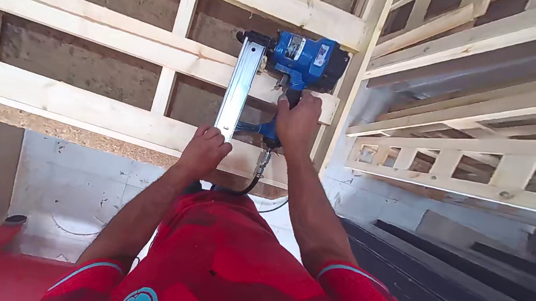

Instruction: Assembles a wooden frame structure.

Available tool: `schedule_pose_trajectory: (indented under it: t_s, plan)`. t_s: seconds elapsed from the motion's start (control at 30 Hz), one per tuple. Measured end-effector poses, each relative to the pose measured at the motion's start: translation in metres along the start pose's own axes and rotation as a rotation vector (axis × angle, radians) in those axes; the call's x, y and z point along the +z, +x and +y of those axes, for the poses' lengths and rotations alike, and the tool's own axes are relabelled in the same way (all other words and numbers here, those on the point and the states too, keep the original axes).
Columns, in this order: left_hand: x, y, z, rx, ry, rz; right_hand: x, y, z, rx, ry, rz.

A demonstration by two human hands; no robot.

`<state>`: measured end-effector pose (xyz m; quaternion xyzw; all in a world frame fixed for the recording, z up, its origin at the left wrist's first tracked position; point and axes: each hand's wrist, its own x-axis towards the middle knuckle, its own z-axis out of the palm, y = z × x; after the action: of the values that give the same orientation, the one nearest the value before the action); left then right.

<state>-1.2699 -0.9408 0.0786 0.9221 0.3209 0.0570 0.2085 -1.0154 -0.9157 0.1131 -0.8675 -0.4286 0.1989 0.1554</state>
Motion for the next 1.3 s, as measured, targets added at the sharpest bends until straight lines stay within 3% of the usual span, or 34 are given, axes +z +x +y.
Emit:
schedule_pose_trajectory:
  t_s: [0.07,0.13,0.2,0.33,0.4,0.5,0.57,0.67,0.77,0.83,0.9,0.97,1.03,1.13,1.3]
  plan:
    - [0.002,-0.004,-0.002,0.018,-0.055,0.013,0.014,-0.012,-0.023,-0.111,-0.17,0.002]
    - [0.01,-0.008,-0.008,0.061,-0.093,0.136,0.046,-0.024,-0.045,-0.206,-0.316,-0.055]
    - [0.013,-0.007,-0.015,0.111,-0.127,0.193,0.071,-0.035,-0.067,-0.203,-0.343,-0.154]
    - [0.004,0.003,-0.035,0.193,-0.234,0.058,0.062,-0.03,-0.08,-0.189,-0.381,-0.291]
    - [-0.007,0.019,-0.043,0.198,-0.252,-0.054,0.047,-0.03,-0.081,-0.127,-0.384,-0.216]
    - [-0.025,0.044,-0.056,0.177,-0.251,-0.293,0.008,-0.018,-0.076,0.145,-0.298,0.011]
    - [-0.033,0.036,-0.076,0.245,-0.283,-0.242,-0.006,0.008,-0.059,0.29,-0.214,0.054]
    - [-0.05,-0.003,-0.123,0.302,-0.37,-0.116,0.005,0.045,-0.025,0.422,0.135,-0.11]
    - [-0.067,-0.062,-0.188,0.066,-0.4,0.023,0.015,0.073,0.003,0.435,0.666,-0.388]
    - [-0.083,-0.099,-0.238,-0.182,-0.327,0.065,0.013,0.085,0.015,0.433,0.783,-0.55]
    - [-0.099,-0.126,-0.282,-0.38,-0.19,0.061,0.012,0.09,0.01,0.404,0.785,-0.517]
    - [-0.103,-0.144,-0.311,-0.477,-0.064,0.049,0.003,0.072,-0.013,0.383,0.647,-0.333]
    - [-0.095,-0.147,-0.323,-0.484,0.029,0.037,-0.02,0.046,-0.053,0.335,0.486,-0.18]
    - [-0.093,-0.14,-0.321,-0.467,0.105,-0.042,-0.049,-0.001,-0.102,0.311,0.388,-0.122]
    - [-0.097,-0.133,-0.317,-0.509,0.143,-0.123,-0.027,0.005,-0.187,0.26,0.484,-0.36]
